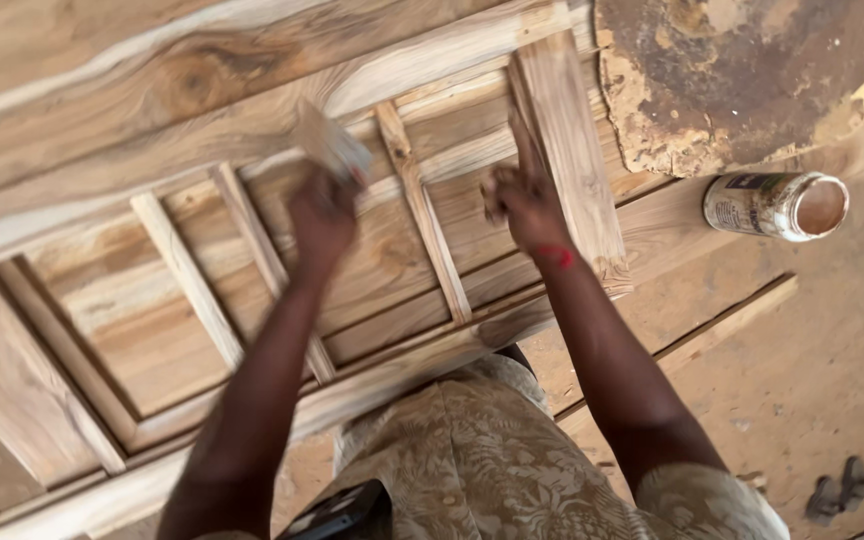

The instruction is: The person sands a wooden door frame lying on the floor using a small sanding block. They work on the edges and corners of the frame, occasionally dipping the block into a container of paste or putty to apply it to the wood surface.

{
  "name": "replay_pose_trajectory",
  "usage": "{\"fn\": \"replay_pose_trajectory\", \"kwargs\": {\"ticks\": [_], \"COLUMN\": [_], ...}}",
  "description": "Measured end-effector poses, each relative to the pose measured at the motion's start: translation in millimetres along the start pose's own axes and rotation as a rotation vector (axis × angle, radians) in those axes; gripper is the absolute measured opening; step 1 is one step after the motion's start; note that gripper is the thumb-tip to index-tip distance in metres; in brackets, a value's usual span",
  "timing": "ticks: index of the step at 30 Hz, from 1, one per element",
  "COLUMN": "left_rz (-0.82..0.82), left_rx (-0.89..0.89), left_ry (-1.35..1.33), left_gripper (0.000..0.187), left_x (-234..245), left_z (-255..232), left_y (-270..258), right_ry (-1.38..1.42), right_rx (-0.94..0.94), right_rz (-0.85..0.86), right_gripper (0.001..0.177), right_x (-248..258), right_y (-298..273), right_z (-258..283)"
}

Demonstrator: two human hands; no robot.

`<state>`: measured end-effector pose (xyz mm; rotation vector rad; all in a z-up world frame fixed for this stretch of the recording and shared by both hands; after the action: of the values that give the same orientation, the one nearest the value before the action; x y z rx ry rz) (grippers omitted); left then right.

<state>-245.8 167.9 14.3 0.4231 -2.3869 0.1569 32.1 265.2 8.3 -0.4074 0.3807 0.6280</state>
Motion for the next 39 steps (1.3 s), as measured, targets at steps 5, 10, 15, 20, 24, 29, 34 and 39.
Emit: {"fn": "replay_pose_trajectory", "kwargs": {"ticks": [5,10,15,20,24,29,34,39], "left_rz": [-0.158,-0.185,-0.142,-0.111,-0.095,-0.104,-0.091,-0.104], "left_rx": [-0.306,-0.299,-0.115,-0.203,-0.198,-0.228,-0.182,-0.226], "left_ry": [0.045,0.023,-0.01,0.001,-0.011,0.003,-0.017,-0.034], "left_gripper": [0.012,0.014,0.013,0.008,0.01,0.012,0.011,0.012], "left_x": [32.3,20.2,18.1,23.3,20.1,22.5,22.2,24.1], "left_z": [17.2,38.5,47.7,37.7,36.5,31.4,34.7,29.7], "left_y": [125.7,149.8,146.1,144.7,145.1,144.2,144.2,144.1], "right_ry": [-0.253,-0.835,-0.975,-1.164,-1.337,-1.272,-1.119,-1.255], "right_rx": [-0.024,-0.175,-0.243,-0.211,-0.141,-0.202,-0.052,-0.282], "right_rz": [-0.175,-0.391,-0.419,-0.293,-0.123,-0.097,-0.266,-0.323], "right_gripper": [0.099,0.108,0.115,0.103,0.087,0.075,0.084,0.097], "right_x": [22.4,41.4,30.8,44.0,66.6,57.3,45.6,52.1], "right_y": [85.6,133.9,160.6,157.1,140.9,110.8,93.9,122.3], "right_z": [-30.5,-58.3,-59.1,-47.6,-19.4,17.3,-2.4,-35.1]}}
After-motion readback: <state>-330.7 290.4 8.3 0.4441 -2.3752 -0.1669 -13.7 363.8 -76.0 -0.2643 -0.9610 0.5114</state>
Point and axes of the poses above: each hand's wrist, its own y-axis towards the middle knuckle, its own x-axis out of the back of the hand, z = x × y, the point moved 4 cm from there along y, towards the middle knuckle, and after that the axes turned 10 degrees about z, right-handed, at the moved point
